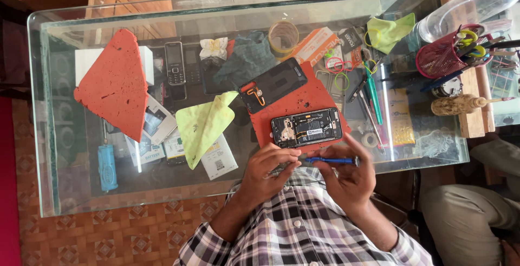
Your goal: The person disassembles a smartphone on a glass table by removing the back panel and then using a small tool to detach internal components.
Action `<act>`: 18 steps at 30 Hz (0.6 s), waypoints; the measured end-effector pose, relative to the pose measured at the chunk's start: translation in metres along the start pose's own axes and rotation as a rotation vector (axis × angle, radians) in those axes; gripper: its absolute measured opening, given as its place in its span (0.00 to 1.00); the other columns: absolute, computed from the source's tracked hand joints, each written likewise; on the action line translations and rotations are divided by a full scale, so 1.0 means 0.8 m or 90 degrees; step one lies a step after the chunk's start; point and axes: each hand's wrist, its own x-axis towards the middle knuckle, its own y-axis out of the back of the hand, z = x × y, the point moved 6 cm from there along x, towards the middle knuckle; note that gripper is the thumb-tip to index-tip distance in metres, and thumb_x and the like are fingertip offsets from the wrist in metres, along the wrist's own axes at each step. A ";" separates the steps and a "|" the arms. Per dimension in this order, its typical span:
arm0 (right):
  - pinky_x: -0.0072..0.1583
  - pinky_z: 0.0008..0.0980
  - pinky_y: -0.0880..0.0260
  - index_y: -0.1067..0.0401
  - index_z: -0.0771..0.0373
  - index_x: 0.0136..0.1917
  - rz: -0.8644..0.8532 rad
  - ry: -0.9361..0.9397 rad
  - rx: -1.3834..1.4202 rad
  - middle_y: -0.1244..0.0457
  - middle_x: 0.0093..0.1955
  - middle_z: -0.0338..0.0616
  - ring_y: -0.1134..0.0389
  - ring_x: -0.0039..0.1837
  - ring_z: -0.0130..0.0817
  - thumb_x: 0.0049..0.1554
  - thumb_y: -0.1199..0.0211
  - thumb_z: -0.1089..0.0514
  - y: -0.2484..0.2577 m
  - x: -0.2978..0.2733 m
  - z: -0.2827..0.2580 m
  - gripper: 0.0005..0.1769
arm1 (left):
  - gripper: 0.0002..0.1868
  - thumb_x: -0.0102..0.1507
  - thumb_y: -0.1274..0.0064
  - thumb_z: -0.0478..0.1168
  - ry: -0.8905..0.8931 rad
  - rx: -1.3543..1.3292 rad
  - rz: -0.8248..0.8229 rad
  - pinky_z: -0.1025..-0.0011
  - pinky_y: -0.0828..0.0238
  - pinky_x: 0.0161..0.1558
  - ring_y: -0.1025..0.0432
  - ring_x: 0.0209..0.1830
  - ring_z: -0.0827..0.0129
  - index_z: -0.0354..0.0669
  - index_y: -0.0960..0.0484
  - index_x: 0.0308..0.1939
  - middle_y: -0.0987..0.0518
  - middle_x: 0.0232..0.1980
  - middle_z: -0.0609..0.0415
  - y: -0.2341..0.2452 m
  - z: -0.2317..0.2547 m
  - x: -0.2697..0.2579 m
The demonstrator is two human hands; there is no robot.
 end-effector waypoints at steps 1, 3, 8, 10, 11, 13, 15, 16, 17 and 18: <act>0.57 0.38 0.21 0.56 0.63 0.70 -0.007 0.065 0.030 0.35 0.56 0.59 0.25 0.58 0.43 0.57 0.35 0.75 -0.001 0.000 -0.008 0.38 | 0.10 0.61 0.34 0.31 -0.008 -0.001 -0.002 0.69 0.24 0.46 0.22 0.43 0.67 0.40 0.18 0.44 0.14 0.51 0.54 -0.002 0.001 0.000; 0.57 0.40 0.20 0.61 0.59 0.68 -0.012 0.156 0.027 0.35 0.57 0.60 0.24 0.57 0.44 0.59 0.35 0.75 0.000 -0.001 -0.018 0.40 | 0.11 0.61 0.34 0.31 -0.014 -0.002 -0.009 0.68 0.24 0.47 0.22 0.44 0.67 0.41 0.19 0.44 0.14 0.52 0.54 -0.004 0.000 0.001; 0.57 0.42 0.21 0.61 0.55 0.63 -0.025 0.223 -0.047 0.35 0.55 0.63 0.24 0.55 0.47 0.57 0.35 0.74 -0.001 -0.005 -0.018 0.39 | 0.11 0.61 0.34 0.31 0.004 -0.015 -0.012 0.68 0.24 0.47 0.23 0.45 0.67 0.41 0.20 0.43 0.14 0.51 0.54 -0.009 -0.005 -0.001; 0.56 0.40 0.21 0.61 0.55 0.63 -0.022 0.220 -0.046 0.34 0.54 0.64 0.24 0.55 0.46 0.57 0.35 0.73 -0.001 -0.005 -0.014 0.38 | 0.11 0.61 0.34 0.32 -0.002 -0.023 -0.012 0.68 0.25 0.47 0.22 0.45 0.67 0.42 0.20 0.43 0.14 0.51 0.54 -0.009 -0.005 -0.001; 0.55 0.39 0.21 0.60 0.55 0.63 -0.021 0.217 -0.046 0.34 0.54 0.64 0.24 0.55 0.46 0.57 0.34 0.73 0.000 -0.007 -0.012 0.38 | 0.11 0.61 0.33 0.32 -0.002 -0.028 -0.013 0.68 0.25 0.48 0.22 0.46 0.67 0.42 0.20 0.43 0.14 0.50 0.54 -0.009 -0.004 -0.002; 0.56 0.39 0.21 0.61 0.55 0.63 -0.032 0.219 -0.055 0.34 0.54 0.64 0.24 0.56 0.46 0.57 0.35 0.72 0.001 -0.008 -0.009 0.38 | 0.11 0.61 0.33 0.32 0.010 -0.024 -0.022 0.69 0.25 0.46 0.22 0.45 0.67 0.42 0.20 0.43 0.14 0.50 0.54 -0.011 -0.006 -0.002; 0.56 0.38 0.21 0.61 0.55 0.63 -0.041 0.218 -0.056 0.35 0.55 0.64 0.24 0.56 0.45 0.58 0.35 0.73 0.001 -0.007 -0.008 0.37 | 0.11 0.61 0.33 0.32 0.014 -0.022 -0.024 0.69 0.25 0.45 0.22 0.44 0.67 0.42 0.20 0.43 0.14 0.49 0.54 -0.013 -0.007 -0.002; 0.56 0.38 0.21 0.61 0.55 0.63 -0.045 0.214 -0.053 0.35 0.56 0.65 0.24 0.56 0.45 0.58 0.36 0.73 0.000 -0.007 -0.007 0.37 | 0.11 0.61 0.33 0.33 0.013 -0.022 -0.022 0.69 0.25 0.45 0.22 0.44 0.67 0.42 0.20 0.43 0.14 0.50 0.54 -0.013 -0.008 -0.002; 0.56 0.38 0.21 0.61 0.55 0.63 -0.049 0.211 -0.050 0.35 0.56 0.65 0.24 0.56 0.45 0.58 0.36 0.74 -0.001 -0.006 -0.008 0.37 | 0.11 0.61 0.33 0.33 0.012 -0.022 -0.021 0.69 0.24 0.46 0.22 0.44 0.68 0.42 0.20 0.43 0.14 0.50 0.54 -0.013 -0.008 -0.003; 0.57 0.38 0.21 0.61 0.55 0.64 -0.067 0.211 -0.050 0.35 0.57 0.65 0.24 0.57 0.47 0.58 0.37 0.75 -0.004 -0.006 -0.009 0.37 | 0.11 0.62 0.34 0.32 0.008 -0.016 -0.016 0.68 0.24 0.46 0.22 0.44 0.67 0.42 0.20 0.43 0.14 0.49 0.54 -0.013 -0.008 -0.003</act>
